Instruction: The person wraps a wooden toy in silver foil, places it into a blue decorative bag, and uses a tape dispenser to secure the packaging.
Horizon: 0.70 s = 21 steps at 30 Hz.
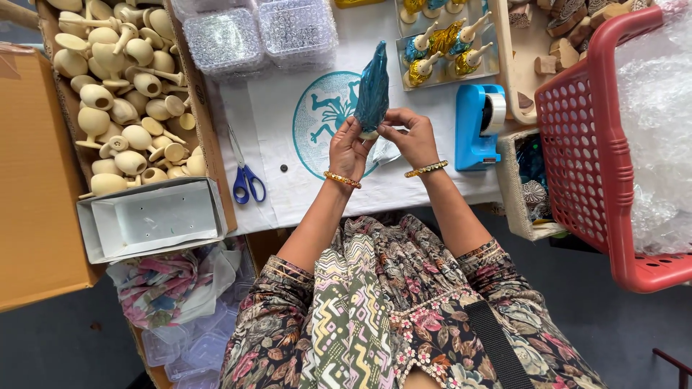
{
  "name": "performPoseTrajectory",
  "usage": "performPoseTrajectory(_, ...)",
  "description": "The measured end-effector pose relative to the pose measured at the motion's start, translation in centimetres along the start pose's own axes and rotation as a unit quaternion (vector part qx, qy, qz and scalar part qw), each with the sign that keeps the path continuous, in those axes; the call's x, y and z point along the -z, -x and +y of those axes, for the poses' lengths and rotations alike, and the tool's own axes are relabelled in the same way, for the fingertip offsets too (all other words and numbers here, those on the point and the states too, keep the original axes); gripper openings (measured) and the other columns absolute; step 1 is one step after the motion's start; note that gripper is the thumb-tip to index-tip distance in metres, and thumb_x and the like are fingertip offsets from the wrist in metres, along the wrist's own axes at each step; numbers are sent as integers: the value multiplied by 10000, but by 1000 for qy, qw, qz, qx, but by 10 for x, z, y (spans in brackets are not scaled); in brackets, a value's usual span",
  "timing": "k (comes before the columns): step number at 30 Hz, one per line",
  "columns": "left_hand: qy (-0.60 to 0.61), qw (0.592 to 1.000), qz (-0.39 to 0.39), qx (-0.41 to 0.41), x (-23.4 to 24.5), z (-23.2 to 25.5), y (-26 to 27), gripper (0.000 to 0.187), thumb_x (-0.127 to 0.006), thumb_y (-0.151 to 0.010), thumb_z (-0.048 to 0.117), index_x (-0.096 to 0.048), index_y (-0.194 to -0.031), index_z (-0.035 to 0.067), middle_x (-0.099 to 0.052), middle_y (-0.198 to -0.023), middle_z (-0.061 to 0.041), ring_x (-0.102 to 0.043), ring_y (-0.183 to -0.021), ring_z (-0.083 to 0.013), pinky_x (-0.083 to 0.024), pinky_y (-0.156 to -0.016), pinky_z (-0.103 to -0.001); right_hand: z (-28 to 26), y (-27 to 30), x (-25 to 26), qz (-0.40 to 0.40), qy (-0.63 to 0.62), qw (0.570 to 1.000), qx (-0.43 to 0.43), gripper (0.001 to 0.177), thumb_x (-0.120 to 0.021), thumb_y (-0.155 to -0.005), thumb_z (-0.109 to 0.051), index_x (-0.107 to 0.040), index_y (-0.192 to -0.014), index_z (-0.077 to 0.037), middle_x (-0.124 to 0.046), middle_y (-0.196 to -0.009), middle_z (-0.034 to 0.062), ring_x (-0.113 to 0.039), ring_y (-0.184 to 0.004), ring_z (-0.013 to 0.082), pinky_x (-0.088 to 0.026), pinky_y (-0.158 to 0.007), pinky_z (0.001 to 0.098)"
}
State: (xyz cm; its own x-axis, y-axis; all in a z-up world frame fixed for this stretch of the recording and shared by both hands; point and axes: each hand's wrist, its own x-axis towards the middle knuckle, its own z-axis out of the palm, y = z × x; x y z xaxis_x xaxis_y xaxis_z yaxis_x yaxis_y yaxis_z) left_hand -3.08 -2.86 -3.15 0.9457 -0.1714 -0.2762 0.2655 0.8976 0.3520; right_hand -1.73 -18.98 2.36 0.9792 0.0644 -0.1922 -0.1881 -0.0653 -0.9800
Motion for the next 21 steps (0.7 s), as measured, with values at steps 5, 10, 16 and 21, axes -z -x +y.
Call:
performPoseTrajectory(5, -2, 1000, -16, 11, -6, 2, 4, 171, -608, -1060, 155, -626, -1128, -1, -712, -1119, -115, -708, -1023, -204, -576, -992, -382, 16, -5, 5, -16, 4, 998, 56, 90, -793, -890, 8, -725, -949, 12, -678, -1034, 9, -669, -965, 94, -599, -836, 266)
performPoseTrajectory(10, -39, 999, -16, 32, -11, 8, 2, 165, -605, -1038, 154, -631, -1106, 6, -713, -1095, -107, -708, -994, -193, -583, -964, -382, 16, -2, -1, -8, -9, 998, 57, 87, -756, -947, 22, -685, -997, 10, -636, -1018, 12, -645, -983, 83, -615, -844, 260)
performPoseTrajectory(16, -115, 993, 7, -25, -24, 8, 1, 121, -678, -995, 41, -610, -1093, 66, -678, -1057, -48, -711, -950, -164, -640, -820, -366, -24, 9, -12, 35, 76, 990, 112, 198, -675, -930, 80, -687, -1112, 3, -658, -1045, 22, -676, -957, 108, -634, -741, 260)
performPoseTrajectory(21, -229, 972, 21, -51, -26, 6, 1, 110, -637, -1021, 72, -684, -1113, 35, -712, -1045, -70, -723, -929, -162, -649, -828, -327, -36, 12, -11, 49, 157, 975, 146, 219, -638, -913, 118, -684, -1094, 4, -693, -1032, 78, -736, -931, 172, -619, -673, 286)
